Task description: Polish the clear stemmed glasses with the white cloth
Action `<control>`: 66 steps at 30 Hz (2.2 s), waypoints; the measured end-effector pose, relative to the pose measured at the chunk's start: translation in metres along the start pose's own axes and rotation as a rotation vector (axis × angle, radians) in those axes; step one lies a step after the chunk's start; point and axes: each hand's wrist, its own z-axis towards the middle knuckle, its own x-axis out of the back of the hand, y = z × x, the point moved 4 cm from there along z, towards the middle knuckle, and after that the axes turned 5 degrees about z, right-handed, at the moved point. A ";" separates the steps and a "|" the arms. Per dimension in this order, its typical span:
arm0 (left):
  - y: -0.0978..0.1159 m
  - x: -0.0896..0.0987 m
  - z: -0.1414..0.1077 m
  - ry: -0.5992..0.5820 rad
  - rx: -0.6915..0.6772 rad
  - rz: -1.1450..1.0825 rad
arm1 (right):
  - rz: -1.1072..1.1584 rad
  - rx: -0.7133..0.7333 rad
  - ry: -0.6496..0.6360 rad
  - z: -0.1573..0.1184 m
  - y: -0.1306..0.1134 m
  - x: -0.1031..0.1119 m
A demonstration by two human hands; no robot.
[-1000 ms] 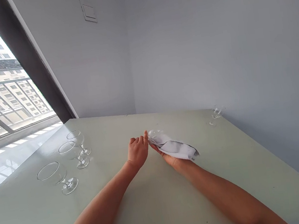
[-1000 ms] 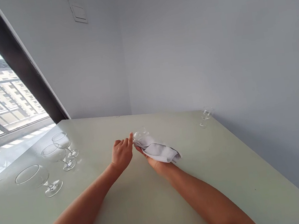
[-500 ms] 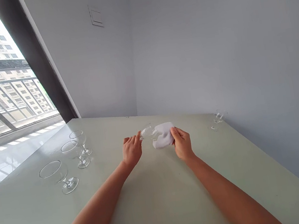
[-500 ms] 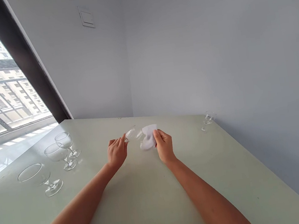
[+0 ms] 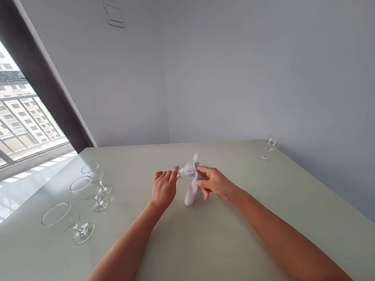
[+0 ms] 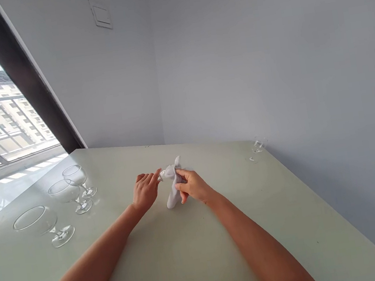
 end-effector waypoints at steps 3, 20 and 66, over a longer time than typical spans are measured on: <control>0.006 -0.004 -0.001 -0.047 -0.117 -0.067 | -0.039 -0.077 -0.066 0.000 0.011 0.005; 0.002 0.017 0.009 0.012 -0.104 -0.123 | 0.470 -0.112 0.150 0.005 0.021 0.001; 0.031 0.076 0.018 -0.504 -0.247 -0.658 | -0.384 0.159 -0.039 -0.090 0.003 -0.023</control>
